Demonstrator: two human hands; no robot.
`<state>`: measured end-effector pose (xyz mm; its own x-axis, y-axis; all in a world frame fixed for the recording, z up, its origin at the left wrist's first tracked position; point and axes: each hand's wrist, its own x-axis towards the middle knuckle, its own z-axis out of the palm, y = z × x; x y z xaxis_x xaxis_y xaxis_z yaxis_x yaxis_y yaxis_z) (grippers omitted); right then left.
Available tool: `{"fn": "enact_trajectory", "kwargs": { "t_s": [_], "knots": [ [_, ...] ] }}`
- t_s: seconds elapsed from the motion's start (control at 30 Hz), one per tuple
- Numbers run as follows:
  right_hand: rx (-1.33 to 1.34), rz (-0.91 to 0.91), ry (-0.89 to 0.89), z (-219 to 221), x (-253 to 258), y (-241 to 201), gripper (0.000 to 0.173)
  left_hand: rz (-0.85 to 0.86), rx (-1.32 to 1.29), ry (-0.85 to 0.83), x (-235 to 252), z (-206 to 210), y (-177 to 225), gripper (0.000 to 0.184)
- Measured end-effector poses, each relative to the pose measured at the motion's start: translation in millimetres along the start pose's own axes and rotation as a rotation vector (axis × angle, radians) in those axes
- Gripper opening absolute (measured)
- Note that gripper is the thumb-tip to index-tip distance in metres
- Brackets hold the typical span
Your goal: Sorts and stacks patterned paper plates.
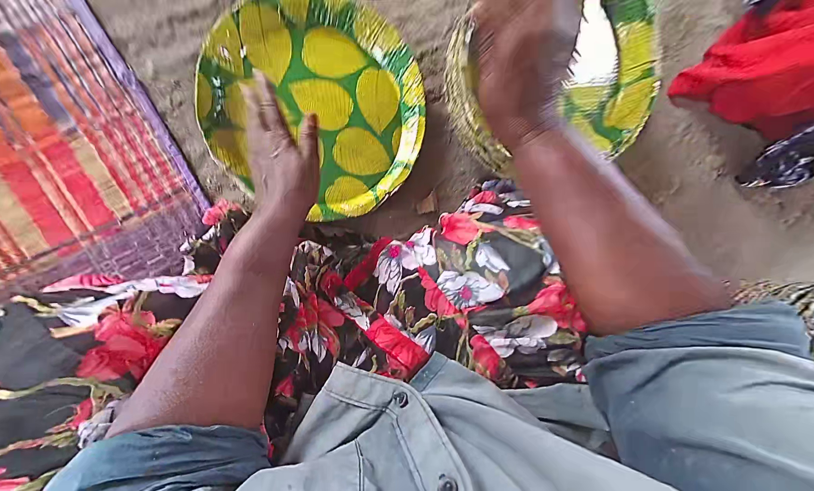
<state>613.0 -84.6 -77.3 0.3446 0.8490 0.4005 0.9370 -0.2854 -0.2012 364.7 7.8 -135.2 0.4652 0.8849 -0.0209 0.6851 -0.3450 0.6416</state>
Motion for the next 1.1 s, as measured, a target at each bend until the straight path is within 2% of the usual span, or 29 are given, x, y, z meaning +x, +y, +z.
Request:
{"fn": "enact_trajectory", "kwargs": {
  "t_s": [0.03, 0.07, 0.1, 0.13, 0.17, 0.2, 0.23, 0.27, 0.3, 0.33, 0.4, 0.47, 0.53, 0.6, 0.67, 0.73, 0.8, 0.83, 0.9, 0.93, 1.0, 1.03, 1.1],
  "knots": [
    [0.07, -0.191, 0.018, 7.4, -8.5, -11.4, 0.028, 0.128, -0.02, 0.246, 5.2, 1.1, -2.8, 0.075],
    [0.109, -0.37, -0.046, 19.8, -18.1, -20.4, 0.033, 0.233, 0.0, 0.425, 10.2, -1.2, -3.2, 0.078],
    [0.155, -0.502, -0.18, 34.4, -27.5, -27.1, 0.035, 0.312, 0.034, 0.522, 13.2, -4.0, -3.4, 0.081],
    [0.198, -0.571, -0.366, 45.5, -35.8, -33.3, 0.035, 0.344, 0.083, 0.505, 10.6, -6.9, -2.2, 0.08],
    [0.214, -0.59, -0.593, 53.8, -42.3, -36.5, 0.035, 0.325, 0.154, 0.376, 2.2, -7.9, 0.2, 0.072],
    [0.198, -0.572, -0.787, 59.1, -46.4, -36.9, 0.036, 0.278, 0.228, 0.154, -6.1, -6.3, 1.4, 0.065],
    [0.174, -0.521, -0.909, 59.8, -46.4, -35.0, 0.044, 0.221, 0.28, -0.102, -9.6, -0.2, -1.5, 0.06],
    [0.166, -0.443, -0.883, 56.7, -43.1, -30.2, 0.052, 0.176, 0.332, -0.323, -10.2, 11.3, -8.3, 0.061],
    [0.143, -0.335, -0.755, 50.4, -38.7, -24.1, 0.058, 0.136, 0.371, -0.485, -12.1, 23.8, -16.0, 0.065],
    [0.091, -0.191, -0.595, 42.7, -33.8, -17.7, 0.062, 0.105, 0.414, -0.565, -15.5, 33.0, -20.3, 0.068],
    [-0.045, 0.201, -0.465, 29.0, -22.6, -5.6, 0.067, 0.095, 0.418, -0.561, -17.9, 36.1, -19.7, 0.069],
    [-0.128, 0.476, -0.56, 26.6, -21.9, 14.0, 0.047, 0.115, 0.394, -0.543, -16.6, 32.3, -19.4, 0.067],
    [-0.177, 0.554, -0.621, 21.3, -21.2, 23.5, 0.036, 0.119, 0.38, -0.521, -16.5, 32.1, -19.0, 0.067],
    [-0.152, 0.563, -0.505, 17.4, -19.0, 27.1, 0.037, 0.111, 0.387, -0.53, -14.5, 31.3, -17.1, 0.068],
    [-0.155, 0.476, -0.314, 13.7, -17.4, 31.5, 0.04, 0.098, 0.377, -0.552, -13.1, 28.1, -12.1, 0.067],
    [-0.189, 0.293, -0.103, 7.6, -11.6, 26.7, 0.038, 0.085, 0.306, -0.447, -10.2, 19.7, -14.4, 0.064],
    [-0.103, 0.072, -0.001, 2.7, -13.7, 7.9, 0.035, 0.007, 0.125, -0.192, -8.4, 7.8, -19.7, 0.067],
    [-0.024, -0.065, -0.008, 5.0, -20.2, -5.7, 0.032, -0.077, 0.007, -0.022, -6.3, 1.8, -23.4, 0.068],
    [0.135, -0.352, -0.172, 25.4, -39.6, -31.0, 0.024, -0.328, -0.208, 0.278, 4.5, -12.2, -32.7, 0.067],
    [0.175, -0.463, -0.35, 39.4, -49.8, -41.3, 0.022, -0.478, -0.309, 0.348, 11.1, -17.0, -40.4, 0.066],
    [0.143, -0.581, -0.744, 57.9, -65.8, -60.2, 0.028, -0.718, -0.576, 0.349, 17.8, -16.4, -58.3, 0.067],
    [0.08, -0.596, -0.904, 60.9, -66.7, -67.1, 0.04, -0.767, -0.691, 0.301, 16.7, -13.3, -64.5, 0.067],
    [-0.007, -0.58, -1.007, 60.9, -61.8, -72.4, 0.062, -0.76, -0.76, 0.225, 13.2, -10.6, -62.1, 0.063]
  ]
}}
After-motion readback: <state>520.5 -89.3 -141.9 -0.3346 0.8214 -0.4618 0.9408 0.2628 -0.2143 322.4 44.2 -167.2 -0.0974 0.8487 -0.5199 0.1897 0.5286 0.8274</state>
